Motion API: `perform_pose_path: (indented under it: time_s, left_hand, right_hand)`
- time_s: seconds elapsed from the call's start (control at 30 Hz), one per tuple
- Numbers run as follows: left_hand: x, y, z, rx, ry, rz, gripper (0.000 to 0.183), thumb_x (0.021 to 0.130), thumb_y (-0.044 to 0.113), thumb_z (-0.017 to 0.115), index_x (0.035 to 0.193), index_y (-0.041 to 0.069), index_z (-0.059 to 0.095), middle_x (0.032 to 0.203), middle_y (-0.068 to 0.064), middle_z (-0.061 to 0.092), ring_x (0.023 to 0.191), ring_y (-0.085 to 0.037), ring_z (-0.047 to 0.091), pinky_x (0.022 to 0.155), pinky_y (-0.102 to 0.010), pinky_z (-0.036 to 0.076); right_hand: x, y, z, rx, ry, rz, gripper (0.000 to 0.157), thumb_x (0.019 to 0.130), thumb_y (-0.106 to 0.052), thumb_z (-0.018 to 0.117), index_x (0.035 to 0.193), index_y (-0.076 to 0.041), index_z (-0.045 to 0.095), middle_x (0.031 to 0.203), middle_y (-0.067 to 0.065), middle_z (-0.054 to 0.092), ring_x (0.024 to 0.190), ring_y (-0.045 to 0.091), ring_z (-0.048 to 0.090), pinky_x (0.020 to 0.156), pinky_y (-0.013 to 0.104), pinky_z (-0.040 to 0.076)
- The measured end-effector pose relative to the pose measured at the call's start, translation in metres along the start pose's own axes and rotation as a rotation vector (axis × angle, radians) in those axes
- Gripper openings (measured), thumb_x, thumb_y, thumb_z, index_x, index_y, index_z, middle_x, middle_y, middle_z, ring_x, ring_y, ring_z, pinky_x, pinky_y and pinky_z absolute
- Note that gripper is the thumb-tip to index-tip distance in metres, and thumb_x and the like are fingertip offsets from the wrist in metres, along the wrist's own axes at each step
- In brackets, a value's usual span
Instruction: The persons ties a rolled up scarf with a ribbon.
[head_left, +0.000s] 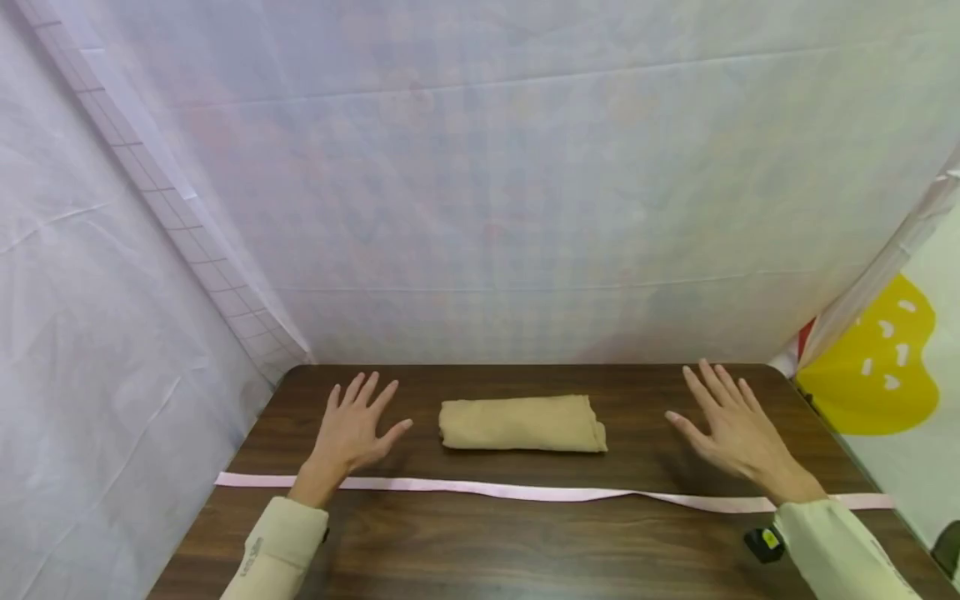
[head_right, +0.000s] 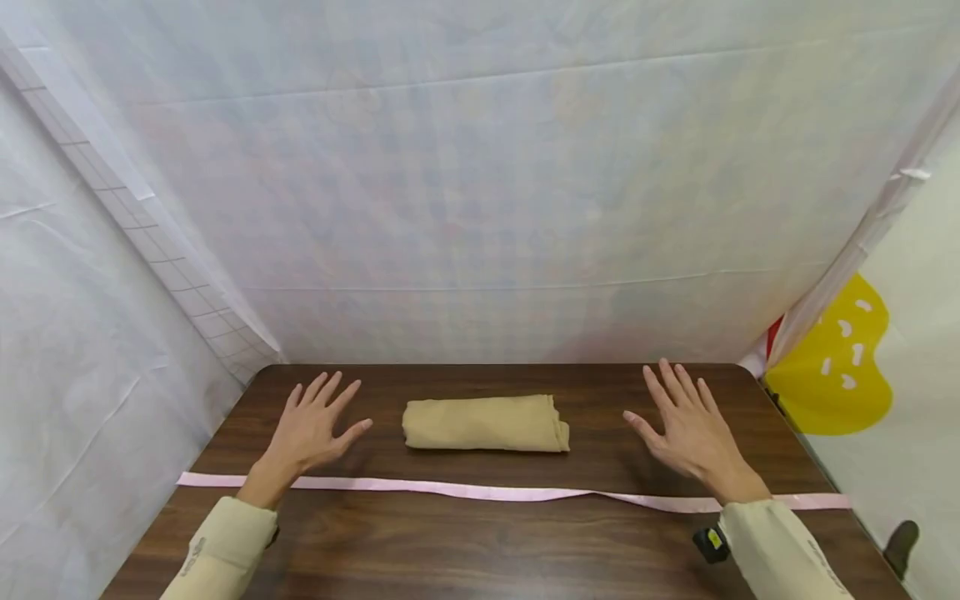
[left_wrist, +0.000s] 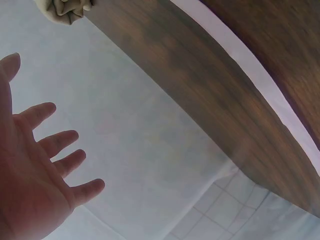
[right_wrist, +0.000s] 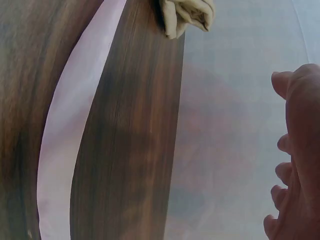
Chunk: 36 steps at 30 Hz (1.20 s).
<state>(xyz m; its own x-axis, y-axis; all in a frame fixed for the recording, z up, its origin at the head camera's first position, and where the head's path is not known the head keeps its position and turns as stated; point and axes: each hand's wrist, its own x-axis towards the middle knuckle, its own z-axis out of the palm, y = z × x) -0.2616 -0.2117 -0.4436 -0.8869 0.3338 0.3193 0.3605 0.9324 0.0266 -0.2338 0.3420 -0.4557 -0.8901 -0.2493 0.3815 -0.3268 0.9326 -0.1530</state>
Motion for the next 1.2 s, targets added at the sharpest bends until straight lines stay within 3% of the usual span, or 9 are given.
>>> perform_pose_path:
  time_s: [0.63,0.83,1.2]
  left_hand:
    - [0.012,0.019,0.004,-0.033,0.011,0.043,0.074,0.090,0.061,0.057,0.147,0.016,0.048,0.150,-0.020,0.045,0.140,-0.041,0.037,0.110,-0.065,0.029]
    - [0.017,0.027,0.007,-0.034,0.001,0.064,0.074,0.090,0.062,0.057,0.147,0.016,0.048,0.149,-0.019,0.046,0.140,-0.041,0.037,0.110,-0.064,0.029]
    - [0.025,0.042,0.013,-0.044,-0.038,0.106,0.074,0.088,0.059,0.059,0.149,0.018,0.046,0.150,-0.017,0.045,0.140,-0.040,0.037,0.110,-0.063,0.030]
  right_hand:
    - [0.017,-0.023,0.014,0.031,-0.021,-0.088,0.080,0.096,-0.047,0.059,0.154,0.000,0.029,0.158,0.028,0.024,0.145,0.047,0.023,0.122,0.049,-0.003]
    - [0.022,-0.033,0.020,0.034,0.001,-0.143,0.081,0.092,-0.045,0.065,0.152,0.000,0.033,0.155,0.029,0.030,0.141,0.048,0.028,0.121,0.054,0.006]
    - [0.032,-0.053,0.027,0.055,-0.031,-0.224,0.088,0.086,-0.041,0.074,0.151,0.002,0.032,0.155,0.029,0.029,0.143,0.048,0.026,0.120,0.055,0.012]
